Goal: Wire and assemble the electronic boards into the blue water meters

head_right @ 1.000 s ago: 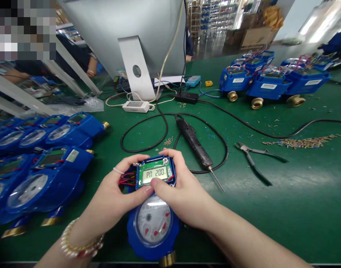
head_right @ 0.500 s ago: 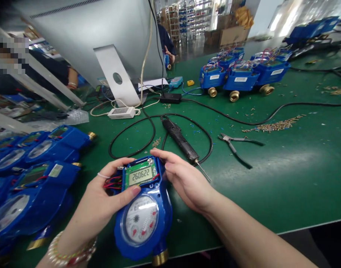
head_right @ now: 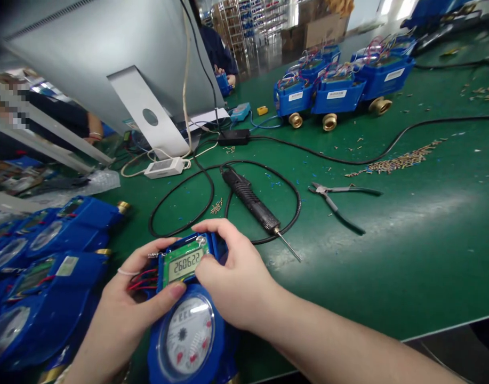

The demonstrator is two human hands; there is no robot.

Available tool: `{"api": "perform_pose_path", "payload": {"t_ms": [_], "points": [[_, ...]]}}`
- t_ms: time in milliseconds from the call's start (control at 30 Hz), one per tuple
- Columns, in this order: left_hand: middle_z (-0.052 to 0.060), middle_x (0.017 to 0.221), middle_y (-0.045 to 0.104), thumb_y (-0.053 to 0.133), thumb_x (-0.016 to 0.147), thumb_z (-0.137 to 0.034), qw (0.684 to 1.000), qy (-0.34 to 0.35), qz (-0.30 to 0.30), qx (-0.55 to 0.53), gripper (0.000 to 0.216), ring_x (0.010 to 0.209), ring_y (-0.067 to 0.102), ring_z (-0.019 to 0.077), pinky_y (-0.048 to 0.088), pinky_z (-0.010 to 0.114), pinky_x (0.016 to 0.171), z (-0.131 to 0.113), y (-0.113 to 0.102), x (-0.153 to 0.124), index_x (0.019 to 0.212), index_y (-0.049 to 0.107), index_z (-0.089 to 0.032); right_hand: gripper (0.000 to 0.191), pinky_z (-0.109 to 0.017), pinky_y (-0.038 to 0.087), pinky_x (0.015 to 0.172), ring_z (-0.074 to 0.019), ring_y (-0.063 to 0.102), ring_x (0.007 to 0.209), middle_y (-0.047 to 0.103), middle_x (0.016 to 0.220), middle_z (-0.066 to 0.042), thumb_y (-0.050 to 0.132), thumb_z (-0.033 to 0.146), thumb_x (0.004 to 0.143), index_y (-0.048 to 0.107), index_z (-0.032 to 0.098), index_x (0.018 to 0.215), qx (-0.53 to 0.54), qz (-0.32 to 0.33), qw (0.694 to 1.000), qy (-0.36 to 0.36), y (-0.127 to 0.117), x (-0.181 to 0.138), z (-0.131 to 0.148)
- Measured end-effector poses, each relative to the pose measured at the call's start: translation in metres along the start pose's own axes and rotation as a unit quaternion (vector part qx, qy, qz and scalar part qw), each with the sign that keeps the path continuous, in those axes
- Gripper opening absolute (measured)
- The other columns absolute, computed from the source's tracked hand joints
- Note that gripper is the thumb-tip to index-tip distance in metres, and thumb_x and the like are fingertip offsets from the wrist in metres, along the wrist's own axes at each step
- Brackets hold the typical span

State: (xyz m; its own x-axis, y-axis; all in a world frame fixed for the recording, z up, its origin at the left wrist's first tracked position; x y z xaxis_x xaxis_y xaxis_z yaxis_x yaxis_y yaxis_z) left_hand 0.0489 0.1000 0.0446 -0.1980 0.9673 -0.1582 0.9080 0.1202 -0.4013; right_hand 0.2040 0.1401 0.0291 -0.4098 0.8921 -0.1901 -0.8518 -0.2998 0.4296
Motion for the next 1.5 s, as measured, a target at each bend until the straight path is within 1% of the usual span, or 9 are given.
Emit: {"api": "perform_pose_path", "payload": {"t_ms": [133,233,400,567,767,900,1067,1200,1500], "points": [[0.006,0.111,0.069,0.081,0.064,-0.037,1.000,-0.014,-0.024,0.000,0.061,0.091,0.070,0.0238,0.059,0.029,0.076,0.000,-0.002,-0.001,0.118,0.056,-0.024,0.034,-0.032,0.049,0.088,-0.0178,0.061,0.101,0.063,0.114,-0.003,0.057,0.027,0.088,0.055,0.025,0.122,0.078,0.072,0.994,0.007,-0.007,-0.002,-0.006],[0.004,0.111,0.069,0.082,0.062,-0.037,1.000,-0.016,-0.026,0.000,0.061,0.091,0.069,0.0231,0.058,0.028,0.076,-0.001,-0.001,-0.002,0.117,0.058,-0.026,0.030,-0.032,0.044,0.097,-0.0184,0.056,0.112,0.061,0.121,-0.003,0.056,0.028,0.090,0.060,0.025,0.120,0.134,0.066,0.989,0.010,-0.021,-0.003,-0.011],[0.000,0.112,0.067,0.081,0.062,-0.039,0.998,-0.019,-0.052,0.005,0.056,0.095,0.067,0.0207,0.055,0.025,0.082,-0.004,0.002,-0.005,0.112,0.060,-0.028,0.034,-0.022,0.052,0.067,-0.0120,0.064,0.078,0.067,0.101,0.000,0.063,0.018,0.081,0.059,0.026,0.114,0.143,0.075,0.986,0.031,-0.013,-0.003,-0.010],[0.001,0.112,0.067,0.082,0.060,-0.041,0.998,-0.031,-0.054,0.017,0.059,0.097,0.066,0.0221,0.054,0.025,0.083,-0.004,0.002,-0.005,0.113,0.059,-0.028,0.037,-0.011,0.040,0.046,-0.0048,0.051,0.052,0.060,0.064,0.007,0.057,0.002,0.069,0.057,0.023,0.101,0.133,0.008,0.989,0.071,-0.004,0.000,-0.003],[0.001,0.120,0.064,0.081,0.062,-0.039,0.998,-0.014,-0.056,0.025,0.057,0.105,0.064,0.0237,0.054,0.027,0.087,-0.003,0.000,-0.005,0.113,0.059,-0.029,0.028,-0.024,0.053,0.078,-0.0144,0.064,0.093,0.066,0.112,-0.001,0.062,0.020,0.082,0.063,0.023,0.110,0.145,0.072,0.986,0.049,-0.015,0.001,-0.008],[0.002,0.123,0.063,0.081,0.063,-0.037,0.999,-0.006,-0.051,0.016,0.057,0.107,0.064,0.0251,0.055,0.029,0.088,-0.003,0.002,-0.005,0.114,0.058,-0.028,0.030,-0.033,0.046,0.100,-0.0179,0.058,0.114,0.062,0.125,0.002,0.057,0.022,0.089,0.062,0.027,0.118,-0.052,0.083,0.995,-0.034,-0.027,0.002,0.003],[-0.001,0.120,0.065,0.084,0.059,-0.035,0.999,-0.023,-0.045,-0.007,0.059,0.104,0.064,0.0222,0.055,0.025,0.085,-0.002,0.001,-0.003,0.113,0.061,-0.030,0.039,-0.032,0.032,0.114,-0.0165,0.043,0.131,0.050,0.138,0.005,0.052,0.025,0.095,0.051,0.028,0.134,-0.330,0.143,0.917,-0.176,-0.030,0.003,0.021],[-0.001,0.118,0.065,0.085,0.056,-0.034,0.998,-0.026,-0.046,-0.025,0.059,0.102,0.064,0.0212,0.054,0.024,0.084,-0.001,0.000,-0.002,0.111,0.063,-0.030,0.042,-0.033,0.036,0.112,-0.0186,0.042,0.132,0.044,0.143,0.002,0.047,0.032,0.097,0.044,0.026,0.139,-0.390,0.182,0.876,-0.217,-0.032,0.002,0.024],[-0.003,0.116,0.067,0.085,0.058,-0.035,0.999,-0.025,-0.037,-0.021,0.057,0.100,0.064,0.0180,0.053,0.020,0.082,-0.003,0.001,-0.003,0.111,0.062,-0.031,0.043,-0.032,0.035,0.112,-0.0180,0.040,0.133,0.042,0.144,0.000,0.044,0.029,0.099,0.042,0.023,0.141,-0.421,0.185,0.857,-0.232,-0.032,0.001,0.023]]}}
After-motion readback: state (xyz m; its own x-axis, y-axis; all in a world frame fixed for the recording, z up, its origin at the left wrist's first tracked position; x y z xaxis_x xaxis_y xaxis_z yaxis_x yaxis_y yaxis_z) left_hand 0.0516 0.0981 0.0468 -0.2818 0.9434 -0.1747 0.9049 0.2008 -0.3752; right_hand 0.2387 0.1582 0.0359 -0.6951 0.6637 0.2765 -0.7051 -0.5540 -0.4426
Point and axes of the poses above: each hand's wrist, its own x-axis towards the middle knuckle, its own y-axis out of the palm, z = x × y, the point moved 5 cm from there along x, towards the middle knuckle
